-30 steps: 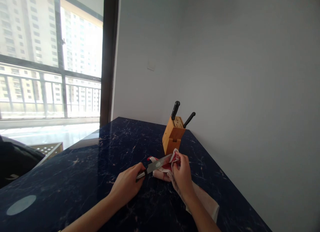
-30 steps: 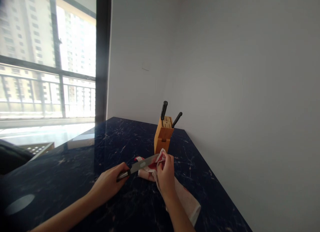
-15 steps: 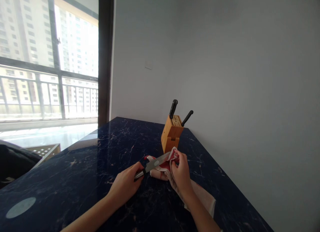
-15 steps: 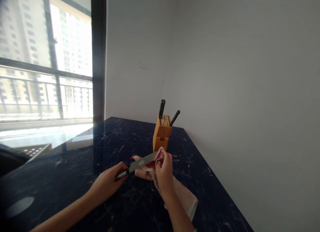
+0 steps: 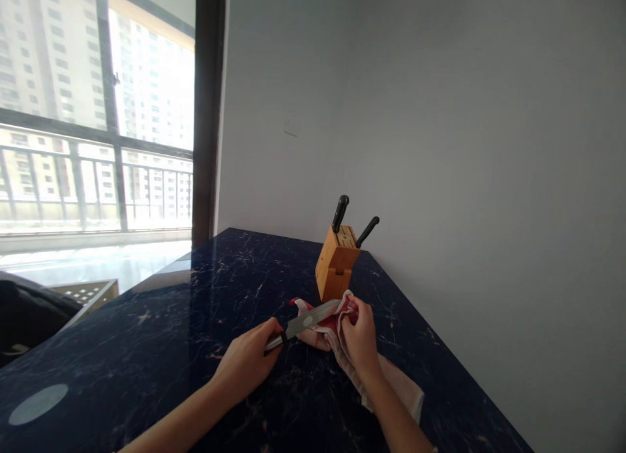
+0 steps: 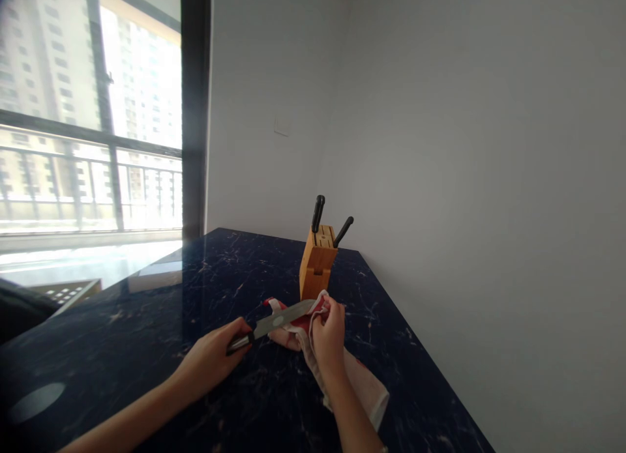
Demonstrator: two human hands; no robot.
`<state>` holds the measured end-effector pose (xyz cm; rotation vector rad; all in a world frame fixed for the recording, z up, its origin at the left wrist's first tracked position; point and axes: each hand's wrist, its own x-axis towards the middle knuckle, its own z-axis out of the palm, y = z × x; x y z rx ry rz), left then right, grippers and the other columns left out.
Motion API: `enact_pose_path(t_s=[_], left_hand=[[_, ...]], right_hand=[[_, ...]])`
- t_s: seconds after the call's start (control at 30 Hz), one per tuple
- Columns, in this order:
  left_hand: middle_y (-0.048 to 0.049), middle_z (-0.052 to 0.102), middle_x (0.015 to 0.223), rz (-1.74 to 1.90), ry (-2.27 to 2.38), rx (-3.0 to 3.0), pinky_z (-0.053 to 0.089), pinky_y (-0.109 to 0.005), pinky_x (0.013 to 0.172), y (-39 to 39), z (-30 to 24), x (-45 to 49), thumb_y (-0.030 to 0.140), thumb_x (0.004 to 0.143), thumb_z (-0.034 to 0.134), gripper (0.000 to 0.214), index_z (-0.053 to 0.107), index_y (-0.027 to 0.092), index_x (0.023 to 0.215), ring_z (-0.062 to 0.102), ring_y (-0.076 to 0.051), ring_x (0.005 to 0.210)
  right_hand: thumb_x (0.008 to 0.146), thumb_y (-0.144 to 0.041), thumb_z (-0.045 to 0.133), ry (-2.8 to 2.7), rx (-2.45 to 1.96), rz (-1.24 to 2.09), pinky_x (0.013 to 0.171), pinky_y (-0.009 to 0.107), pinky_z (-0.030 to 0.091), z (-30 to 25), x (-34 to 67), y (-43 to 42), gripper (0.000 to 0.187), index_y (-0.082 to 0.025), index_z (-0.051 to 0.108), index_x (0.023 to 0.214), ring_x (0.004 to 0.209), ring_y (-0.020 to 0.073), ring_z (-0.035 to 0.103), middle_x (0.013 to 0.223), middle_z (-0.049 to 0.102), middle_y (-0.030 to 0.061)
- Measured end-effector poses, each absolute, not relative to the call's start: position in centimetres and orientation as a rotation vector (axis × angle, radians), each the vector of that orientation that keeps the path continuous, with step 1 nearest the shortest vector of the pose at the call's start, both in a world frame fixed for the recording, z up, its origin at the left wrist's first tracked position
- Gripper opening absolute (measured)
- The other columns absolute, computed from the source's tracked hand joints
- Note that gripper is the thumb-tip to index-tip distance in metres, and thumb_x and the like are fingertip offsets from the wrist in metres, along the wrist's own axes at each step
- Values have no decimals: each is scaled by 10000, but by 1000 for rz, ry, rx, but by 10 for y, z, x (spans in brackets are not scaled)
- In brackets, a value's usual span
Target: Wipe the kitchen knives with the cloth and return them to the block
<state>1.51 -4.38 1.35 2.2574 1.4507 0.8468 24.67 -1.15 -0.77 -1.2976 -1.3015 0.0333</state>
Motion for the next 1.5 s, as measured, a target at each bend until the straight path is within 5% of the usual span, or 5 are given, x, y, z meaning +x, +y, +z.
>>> enact_pose_path(t_s=[1.5], left_hand=[[21, 614, 804, 797, 1470, 2233, 331, -195, 626, -41, 11, 17, 200, 775, 472, 60, 498, 231, 819, 569, -135, 749]], right_hand=[[728, -88, 418, -1522, -1121, 89, 854, 352, 433, 6, 225, -26, 391, -205, 541, 1080, 946, 184, 515, 1024, 540, 66]])
